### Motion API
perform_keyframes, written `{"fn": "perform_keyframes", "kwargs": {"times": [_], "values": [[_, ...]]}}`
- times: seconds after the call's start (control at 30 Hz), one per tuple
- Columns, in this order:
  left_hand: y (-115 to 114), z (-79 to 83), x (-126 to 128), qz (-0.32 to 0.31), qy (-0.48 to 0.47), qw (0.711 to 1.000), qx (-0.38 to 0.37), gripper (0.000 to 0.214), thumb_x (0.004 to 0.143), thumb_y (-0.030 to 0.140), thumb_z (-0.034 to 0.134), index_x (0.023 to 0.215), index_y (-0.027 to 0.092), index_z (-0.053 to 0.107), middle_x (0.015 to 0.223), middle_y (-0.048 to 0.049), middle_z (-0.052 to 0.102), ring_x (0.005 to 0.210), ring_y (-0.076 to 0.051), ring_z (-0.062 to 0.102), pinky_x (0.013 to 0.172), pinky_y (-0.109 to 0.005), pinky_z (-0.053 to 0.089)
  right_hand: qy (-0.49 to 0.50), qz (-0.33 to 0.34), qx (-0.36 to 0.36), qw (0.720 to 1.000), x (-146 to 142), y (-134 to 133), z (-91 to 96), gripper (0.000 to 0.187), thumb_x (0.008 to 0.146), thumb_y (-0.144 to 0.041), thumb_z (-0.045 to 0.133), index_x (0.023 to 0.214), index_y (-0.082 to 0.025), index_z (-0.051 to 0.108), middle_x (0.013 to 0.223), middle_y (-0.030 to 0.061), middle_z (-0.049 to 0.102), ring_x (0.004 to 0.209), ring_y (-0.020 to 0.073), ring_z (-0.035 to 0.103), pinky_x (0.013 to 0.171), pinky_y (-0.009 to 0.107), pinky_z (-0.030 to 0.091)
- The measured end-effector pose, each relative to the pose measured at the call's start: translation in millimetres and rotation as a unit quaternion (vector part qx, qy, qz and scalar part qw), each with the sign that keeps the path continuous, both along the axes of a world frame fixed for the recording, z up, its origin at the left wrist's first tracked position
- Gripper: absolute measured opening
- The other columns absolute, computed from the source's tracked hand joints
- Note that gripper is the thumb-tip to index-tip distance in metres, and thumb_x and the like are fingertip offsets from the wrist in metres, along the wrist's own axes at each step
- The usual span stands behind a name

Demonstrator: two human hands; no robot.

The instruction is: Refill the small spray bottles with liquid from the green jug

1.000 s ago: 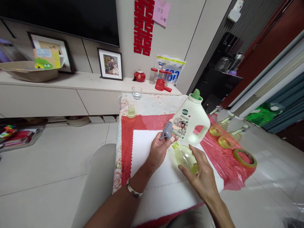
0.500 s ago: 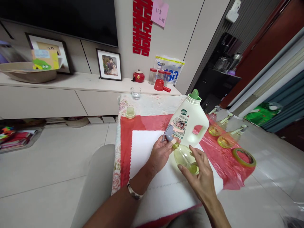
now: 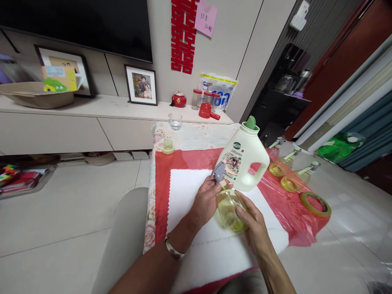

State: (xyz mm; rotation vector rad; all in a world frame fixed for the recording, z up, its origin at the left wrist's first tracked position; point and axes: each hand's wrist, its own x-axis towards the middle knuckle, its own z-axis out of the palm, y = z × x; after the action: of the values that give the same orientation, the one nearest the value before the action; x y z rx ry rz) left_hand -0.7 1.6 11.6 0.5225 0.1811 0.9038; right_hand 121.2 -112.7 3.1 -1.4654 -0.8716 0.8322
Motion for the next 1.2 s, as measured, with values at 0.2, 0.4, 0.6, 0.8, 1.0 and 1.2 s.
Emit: {"fn": "perform_keyframes", "kwargs": {"times": [0.2, 0.4, 0.6, 0.8, 1.0, 1.2], "values": [[9, -1.7, -2, 0.061, 0.003, 0.997, -0.048, 0.029, 0.075, 0.027, 0.082, 0.098, 0.021, 0.065, 0.103, -0.0020, 0.068, 0.103, -0.023, 0.069, 0.100, -0.044, 0.050, -0.011, -0.025, 0.072, 0.997, -22, -1, -10.1, 0.092, 0.080, -0.053, 0.074, 0.157, -0.029, 0.029, 0.159, 0.0137, 0.028, 0.135, 0.0309, 0.047, 0.099, 0.044, 0.053], [9, 1.0, -4, 0.068, -0.006, 0.996, -0.050, 0.027, 0.078, 0.028, 0.080, 0.099, 0.021, 0.066, 0.103, -0.0032, 0.069, 0.107, -0.023, 0.067, 0.102, -0.043, 0.049, -0.343, -0.105, 0.130, 0.924, -29, -3, -30.0, 0.086, 0.081, -0.041, 0.077, 0.154, -0.029, 0.033, 0.148, 0.0130, 0.039, 0.136, 0.0300, 0.042, 0.113, 0.053, 0.037], [9, -0.4, -4, 0.052, -0.004, 0.998, -0.038, 0.027, 0.077, 0.026, 0.079, 0.100, 0.019, 0.066, 0.099, -0.0041, 0.070, 0.103, -0.022, 0.067, 0.102, -0.041, 0.048, 0.012, -0.075, 0.071, 0.995, -34, 1, -23.3, 0.085, 0.089, -0.063, 0.057, 0.156, -0.022, 0.025, 0.142, 0.0170, 0.050, 0.119, 0.0285, 0.058, 0.091, 0.045, 0.053], [8, -0.7, -2, 0.073, 0.007, 0.996, -0.048, 0.026, 0.076, 0.026, 0.080, 0.097, 0.018, 0.066, 0.096, -0.0035, 0.070, 0.093, -0.017, 0.067, 0.098, -0.035, 0.048, 0.288, -0.005, -0.010, 0.957, -42, 9, 7.1, 0.088, 0.087, -0.078, 0.045, 0.152, -0.021, 0.031, 0.124, 0.0181, 0.060, 0.063, 0.0157, 0.059, 0.058, 0.034, 0.050], [13, -0.9, -4, 0.079, 0.008, 0.995, -0.059, 0.026, 0.078, 0.028, 0.079, 0.098, 0.019, 0.065, 0.100, -0.0041, 0.071, 0.096, -0.019, 0.068, 0.100, -0.038, 0.047, 0.106, -0.020, 0.036, 0.993, -39, 6, -6.0, 0.091, 0.078, -0.054, 0.076, 0.152, -0.031, 0.029, 0.142, 0.0109, 0.047, 0.101, 0.0201, 0.060, 0.073, 0.030, 0.054], [13, 1.9, -4, 0.076, 0.007, 0.996, -0.041, 0.029, 0.072, 0.026, 0.083, 0.094, 0.015, 0.067, 0.091, -0.0046, 0.071, 0.089, -0.019, 0.068, 0.095, -0.035, 0.048, 0.237, 0.020, 0.079, 0.968, -43, 8, -17.6, 0.065, 0.088, -0.055, 0.062, 0.141, -0.024, 0.041, 0.113, 0.0111, 0.062, 0.079, 0.0167, 0.060, 0.064, 0.030, 0.051]]}}
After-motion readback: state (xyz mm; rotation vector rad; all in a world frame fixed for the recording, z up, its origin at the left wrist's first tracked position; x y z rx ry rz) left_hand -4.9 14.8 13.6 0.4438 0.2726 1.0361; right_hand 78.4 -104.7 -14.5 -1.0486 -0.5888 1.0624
